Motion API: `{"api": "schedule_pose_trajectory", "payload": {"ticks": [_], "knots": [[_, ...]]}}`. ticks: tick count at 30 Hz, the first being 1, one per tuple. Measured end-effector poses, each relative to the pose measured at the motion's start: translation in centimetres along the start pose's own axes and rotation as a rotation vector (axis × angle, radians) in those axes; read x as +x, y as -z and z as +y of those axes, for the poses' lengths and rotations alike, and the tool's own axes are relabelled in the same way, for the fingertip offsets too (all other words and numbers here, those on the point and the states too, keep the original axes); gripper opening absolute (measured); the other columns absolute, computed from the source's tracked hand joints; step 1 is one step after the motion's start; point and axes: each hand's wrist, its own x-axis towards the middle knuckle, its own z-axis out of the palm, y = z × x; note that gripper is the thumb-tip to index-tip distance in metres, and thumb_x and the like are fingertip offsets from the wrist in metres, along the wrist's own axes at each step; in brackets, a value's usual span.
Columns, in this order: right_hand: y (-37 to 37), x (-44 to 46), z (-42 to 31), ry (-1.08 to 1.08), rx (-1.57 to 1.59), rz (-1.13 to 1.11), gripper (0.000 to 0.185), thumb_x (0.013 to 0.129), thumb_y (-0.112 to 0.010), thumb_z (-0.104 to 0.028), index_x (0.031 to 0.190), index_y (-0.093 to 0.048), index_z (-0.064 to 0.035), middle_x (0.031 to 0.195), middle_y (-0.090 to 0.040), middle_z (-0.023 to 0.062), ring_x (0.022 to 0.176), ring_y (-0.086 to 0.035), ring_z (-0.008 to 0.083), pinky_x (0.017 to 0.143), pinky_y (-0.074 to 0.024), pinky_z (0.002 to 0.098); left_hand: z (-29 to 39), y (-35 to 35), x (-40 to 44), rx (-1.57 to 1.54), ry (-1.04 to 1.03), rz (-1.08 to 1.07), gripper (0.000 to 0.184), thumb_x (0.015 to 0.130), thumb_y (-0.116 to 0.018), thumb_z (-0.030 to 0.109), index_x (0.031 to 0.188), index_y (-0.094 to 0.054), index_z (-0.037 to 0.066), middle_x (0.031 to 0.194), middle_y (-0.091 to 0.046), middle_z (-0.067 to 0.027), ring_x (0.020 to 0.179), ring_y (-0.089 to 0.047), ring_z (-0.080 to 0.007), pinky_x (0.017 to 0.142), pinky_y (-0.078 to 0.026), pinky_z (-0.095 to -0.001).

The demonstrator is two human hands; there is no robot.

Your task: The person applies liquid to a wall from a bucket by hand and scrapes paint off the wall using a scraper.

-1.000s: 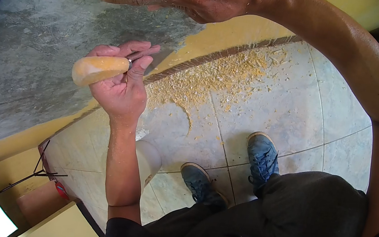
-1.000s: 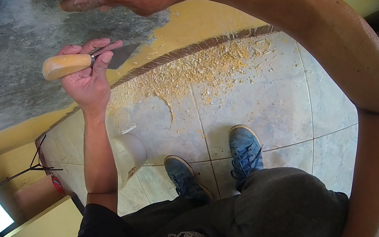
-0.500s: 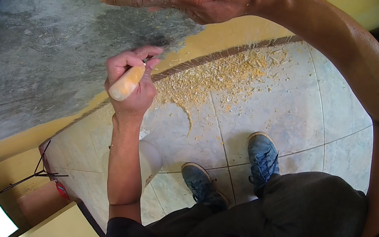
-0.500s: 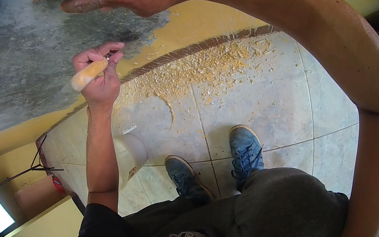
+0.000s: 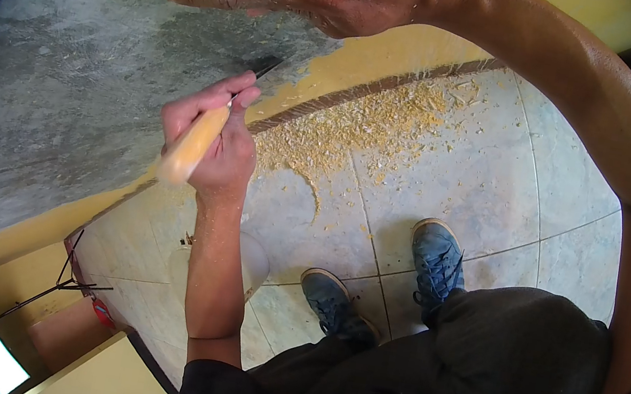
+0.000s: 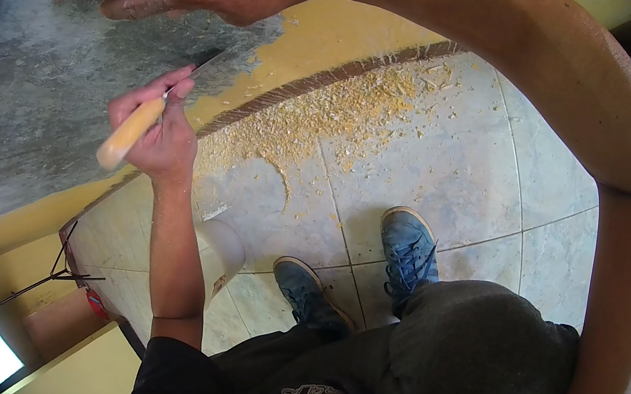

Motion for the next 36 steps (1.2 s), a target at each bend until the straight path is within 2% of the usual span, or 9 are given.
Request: {"api": "schedule_pose_trajectory", "payload": {"ticks": [5,11,14,17,20,22,25,27,36], "knots": [[-0.6,0.0,0.0,0.018,-0.057,0.109,0.039,0.103,-0.04,-0.034,0.132,-0.061,-0.0205,0.166,-0.03,0.0058,0.156,-0.014,0.0275,0.131,-0.0021,0.0453,-0.7,-0.5,-0.7,0.098,-0.096,0.026,0.041,0.087,-0.07,-0.012,0.106,-0.037,0.002,0.093,-0.07,-0.0249,0.088,-0.074,-0.0331,0.079,-0.063,-0.0397],[2.2,0.2,-0.8,-0.063,0.097,-0.197,0.04,0.103,-0.039,-0.034,0.136,-0.059,-0.022,0.166,-0.028,0.0046,0.157,-0.011,0.0269,0.131,0.0006,0.0453,-1.8,-2.1,-2.3,0.117,-0.229,0.045,0.03,0.084,-0.059,-0.018,0.104,-0.045,0.0,0.097,-0.07,-0.0241,0.09,-0.075,-0.0303,0.073,-0.066,-0.0374],[1.0,-0.2,-0.9,-0.007,0.122,0.075,0.041,0.103,-0.039,-0.035,0.137,-0.058,-0.023,0.166,-0.028,0.0043,0.157,-0.01,0.0267,0.131,0.0015,0.0452,-3.8,-2.4,-3.3,0.107,-0.196,0.07,0.03,0.084,-0.058,-0.019,0.102,-0.047,0.001,0.09,-0.071,-0.0221,0.085,-0.075,-0.0302,0.072,-0.066,-0.0375],[3.1,0.4,-0.8,-0.036,0.041,-0.267,0.042,0.103,-0.038,-0.036,0.139,-0.057,-0.0242,0.167,-0.026,0.0041,0.157,-0.008,0.0264,0.131,0.0026,0.0451,-3.4,-2.0,-3.2,0.236,-0.048,-0.066,0.038,0.083,-0.061,-0.022,0.105,-0.041,0.001,0.093,-0.069,-0.0233,0.088,-0.074,-0.0335,0.081,-0.064,-0.0411],[1.6,0.0,-0.5,-0.134,0.125,-0.362,0.042,0.104,-0.038,-0.036,0.139,-0.057,-0.023,0.168,-0.023,0.0035,0.157,-0.007,0.0262,0.131,0.0022,0.0454,-3.3,-2.8,-3.3,0.147,-0.296,0.048,0.035,0.084,-0.063,-0.02,0.105,-0.043,-0.001,0.091,-0.07,-0.0232,0.087,-0.074,-0.0322,0.081,-0.063,-0.0399],[-1.9,0.4,-0.2,0.072,-0.004,0.273,0.042,0.103,-0.039,-0.036,0.137,-0.058,-0.021,0.168,-0.023,0.0043,0.157,-0.008,0.0268,0.131,0.0017,0.0462,-2.6,-1.9,-3.9,0.336,-0.156,-0.075,0.03,0.084,-0.059,-0.02,0.105,-0.046,-0.003,0.091,-0.07,-0.0239,0.087,-0.074,-0.0333,0.077,-0.065,-0.0413],[0.8,-0.5,-0.6,-0.017,0.184,-0.048,0.041,0.102,-0.04,-0.036,0.135,-0.06,-0.0195,0.167,-0.027,0.006,0.157,-0.011,0.0278,0.13,0.0007,0.047,-3.7,-2.9,-3.2,0.01,-0.226,0.185,0.033,0.081,-0.063,-0.021,0.105,-0.048,-0.005,0.091,-0.071,-0.025,0.08,-0.073,-0.0286,0.072,-0.063,-0.0349],[1.2,-0.9,-0.7,-0.033,0.209,-0.06,0.041,0.102,-0.041,-0.037,0.133,-0.061,-0.019,0.166,-0.028,0.0067,0.157,-0.012,0.0285,0.13,0.0003,0.0473,-3.7,-2.0,-3.1,0.192,-0.169,-0.06,0.035,0.08,-0.06,-0.024,0.107,-0.047,-0.006,0.092,-0.07,-0.0258,0.081,-0.073,-0.0297,0.074,-0.064,-0.0369],[0.9,-0.5,-1.0,-0.003,0.184,0.042,0.041,0.101,-0.043,-0.04,0.129,-0.063,-0.0164,0.165,-0.03,0.0081,0.156,-0.013,0.0299,0.13,-0.0012,0.0474,-3.9,-3.5,-2.4,0.173,-0.106,0.02,0.029,0.08,-0.063,-0.019,0.101,-0.054,0.0,0.089,-0.072,-0.0197,0.08,-0.075,-0.0276,0.068,-0.065,-0.0338]]}}
